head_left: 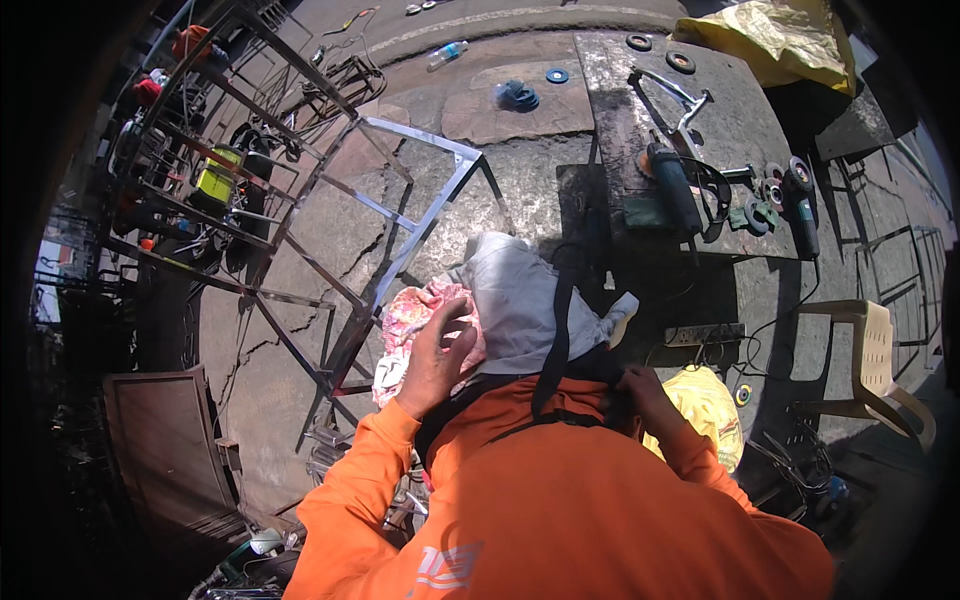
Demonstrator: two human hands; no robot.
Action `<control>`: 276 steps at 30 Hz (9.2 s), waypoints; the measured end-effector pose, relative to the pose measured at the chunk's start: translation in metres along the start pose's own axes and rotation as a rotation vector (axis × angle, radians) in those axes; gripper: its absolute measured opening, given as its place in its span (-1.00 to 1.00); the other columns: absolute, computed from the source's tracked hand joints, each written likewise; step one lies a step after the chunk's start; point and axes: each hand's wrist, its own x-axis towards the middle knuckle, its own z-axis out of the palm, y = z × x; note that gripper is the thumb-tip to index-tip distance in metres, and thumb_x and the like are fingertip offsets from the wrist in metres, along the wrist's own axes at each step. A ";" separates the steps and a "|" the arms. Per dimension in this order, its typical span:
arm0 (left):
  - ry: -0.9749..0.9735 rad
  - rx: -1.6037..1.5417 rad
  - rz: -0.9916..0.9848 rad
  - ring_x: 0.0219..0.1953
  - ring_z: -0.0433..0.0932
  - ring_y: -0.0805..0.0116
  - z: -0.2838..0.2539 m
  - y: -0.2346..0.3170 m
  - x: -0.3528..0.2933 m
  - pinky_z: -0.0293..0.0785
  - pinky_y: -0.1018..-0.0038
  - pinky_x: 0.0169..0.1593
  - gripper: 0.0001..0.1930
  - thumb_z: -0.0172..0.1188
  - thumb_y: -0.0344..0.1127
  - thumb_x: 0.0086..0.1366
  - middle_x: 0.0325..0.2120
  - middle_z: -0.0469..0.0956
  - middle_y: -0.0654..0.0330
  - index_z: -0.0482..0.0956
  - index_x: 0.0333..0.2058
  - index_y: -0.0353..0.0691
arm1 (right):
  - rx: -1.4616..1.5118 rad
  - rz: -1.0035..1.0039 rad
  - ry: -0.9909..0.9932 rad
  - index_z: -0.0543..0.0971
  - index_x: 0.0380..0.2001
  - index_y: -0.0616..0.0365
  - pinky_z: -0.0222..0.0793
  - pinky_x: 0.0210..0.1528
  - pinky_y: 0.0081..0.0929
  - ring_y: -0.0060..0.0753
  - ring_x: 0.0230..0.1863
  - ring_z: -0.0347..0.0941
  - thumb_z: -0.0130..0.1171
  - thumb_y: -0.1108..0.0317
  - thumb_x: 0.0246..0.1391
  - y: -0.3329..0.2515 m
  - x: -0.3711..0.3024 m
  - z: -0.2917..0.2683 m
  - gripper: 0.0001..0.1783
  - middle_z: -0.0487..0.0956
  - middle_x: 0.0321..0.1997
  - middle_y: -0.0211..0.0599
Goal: The person uses an angle grinder to smooth the edges and weld seams of a metal frame. The person holds the frame steady with one hand while operating the grinder with the other, moving along the joints and edges of the frame.
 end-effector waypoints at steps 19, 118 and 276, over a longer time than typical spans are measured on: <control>0.619 0.945 -0.231 0.38 0.04 -0.05 -0.073 -0.131 0.039 -0.03 -0.14 0.31 -0.37 0.12 -0.02 0.28 0.29 0.19 0.00 0.28 0.27 -0.10 | -0.940 -0.159 0.994 0.31 0.20 0.11 0.33 0.06 0.20 0.20 0.25 0.25 0.22 -0.09 -0.01 -0.138 0.304 -0.084 -0.22 0.31 0.19 0.08; 0.671 0.417 -0.272 -0.62 0.58 0.13 -0.241 -0.158 0.345 0.46 0.17 -0.49 -0.58 0.33 -0.10 0.17 -0.65 0.53 -0.01 0.54 -0.55 -0.44 | -0.397 -0.182 0.299 0.65 -0.39 0.29 0.49 -0.22 -0.12 0.05 -0.31 0.62 0.25 0.05 -0.11 -0.115 0.375 0.070 -0.56 0.63 -0.40 0.11; 1.070 0.363 -0.342 0.30 0.19 -0.16 -0.158 -0.206 -0.181 0.12 0.04 0.31 -0.41 0.08 -0.22 0.28 0.21 0.27 -0.27 0.25 0.22 -0.40 | 0.423 -0.078 -0.630 0.54 -0.21 0.06 0.43 -0.25 -0.49 -0.44 -0.38 0.47 0.16 0.04 0.08 -0.239 0.136 0.129 -0.65 0.54 -0.38 -0.41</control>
